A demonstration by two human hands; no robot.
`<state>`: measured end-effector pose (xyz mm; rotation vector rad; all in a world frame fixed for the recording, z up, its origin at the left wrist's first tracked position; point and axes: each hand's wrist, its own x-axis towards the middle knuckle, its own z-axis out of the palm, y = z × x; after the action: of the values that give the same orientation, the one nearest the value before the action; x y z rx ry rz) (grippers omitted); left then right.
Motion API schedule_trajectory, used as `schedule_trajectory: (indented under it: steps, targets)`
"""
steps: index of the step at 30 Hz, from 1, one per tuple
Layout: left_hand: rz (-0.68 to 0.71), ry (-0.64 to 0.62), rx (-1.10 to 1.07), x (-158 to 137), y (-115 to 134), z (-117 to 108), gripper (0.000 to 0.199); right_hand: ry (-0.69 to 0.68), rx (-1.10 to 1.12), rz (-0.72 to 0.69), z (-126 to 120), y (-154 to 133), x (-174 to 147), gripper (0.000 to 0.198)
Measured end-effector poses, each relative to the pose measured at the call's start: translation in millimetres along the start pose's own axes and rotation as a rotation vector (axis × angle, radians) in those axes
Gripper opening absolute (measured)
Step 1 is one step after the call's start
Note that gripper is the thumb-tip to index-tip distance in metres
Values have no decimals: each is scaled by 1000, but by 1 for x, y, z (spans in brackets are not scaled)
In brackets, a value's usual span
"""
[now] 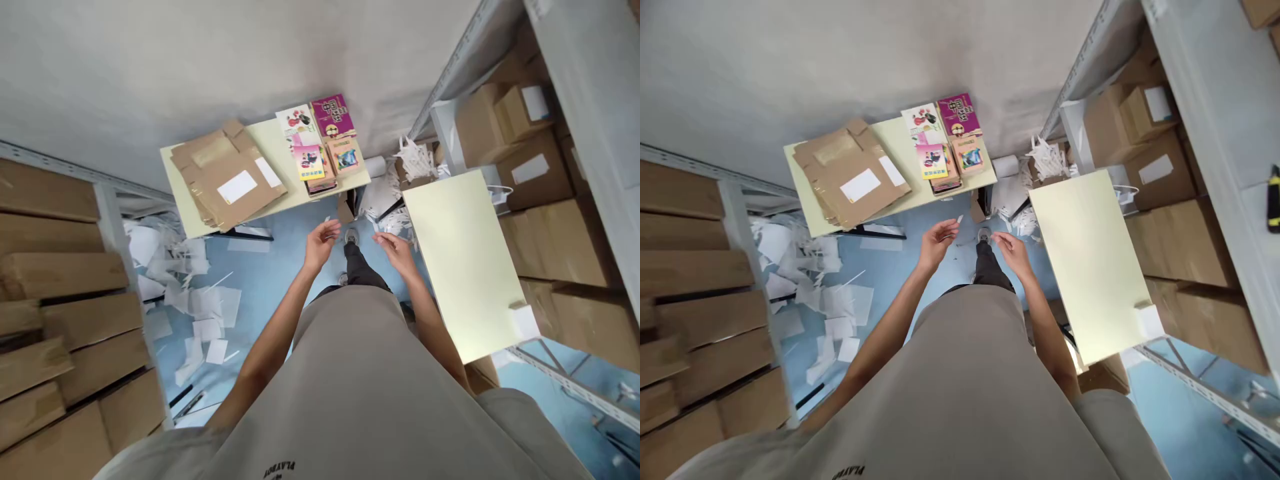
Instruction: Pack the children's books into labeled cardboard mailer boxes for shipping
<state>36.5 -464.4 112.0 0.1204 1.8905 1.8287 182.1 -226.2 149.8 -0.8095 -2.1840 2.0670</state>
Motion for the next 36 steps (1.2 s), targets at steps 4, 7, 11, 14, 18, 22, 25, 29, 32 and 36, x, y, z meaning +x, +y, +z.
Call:
schedule_trajectory:
  steps: [4, 7, 11, 14, 18, 22, 25, 29, 32, 36]
  targets:
    - [-11, 119, 3, 26, 14, -32, 50, -88, 14, -15, 17, -26, 64, 63]
    - [-45, 202, 25, 55, 31, -47, 49, -139, 31, 5, 28, -42, 115, 72]
    - [-102, 282, 45, 98, 54, -53, 46, -197, 19, 18, 35, -59, 180, 80]
    - [-144, 319, 74, 126, 65, -52, 44, -253, 15, 21, 37, -67, 222, 79]
    - [-202, 372, 74, 152, 70, -51, 42, -305, 28, 42, 44, -72, 264, 77]
    - [-259, 422, 101, 169, 69, -58, 42, -357, 22, 75, 61, -72, 295, 78]
    - [-282, 469, 115, 182, 67, -71, 44, -406, 9, 101, 78, -73, 315, 80]
    - [-327, 500, 116, 203, 65, -94, 43, -438, -20, 95, 101, -77, 340, 73]
    - [-342, 471, 127, 225, 62, -112, 42, -408, -74, 56, 115, -82, 359, 67]
    - [-336, 399, 174, 264, 59, -128, 40, -294, -179, -22, 123, -85, 394, 58]
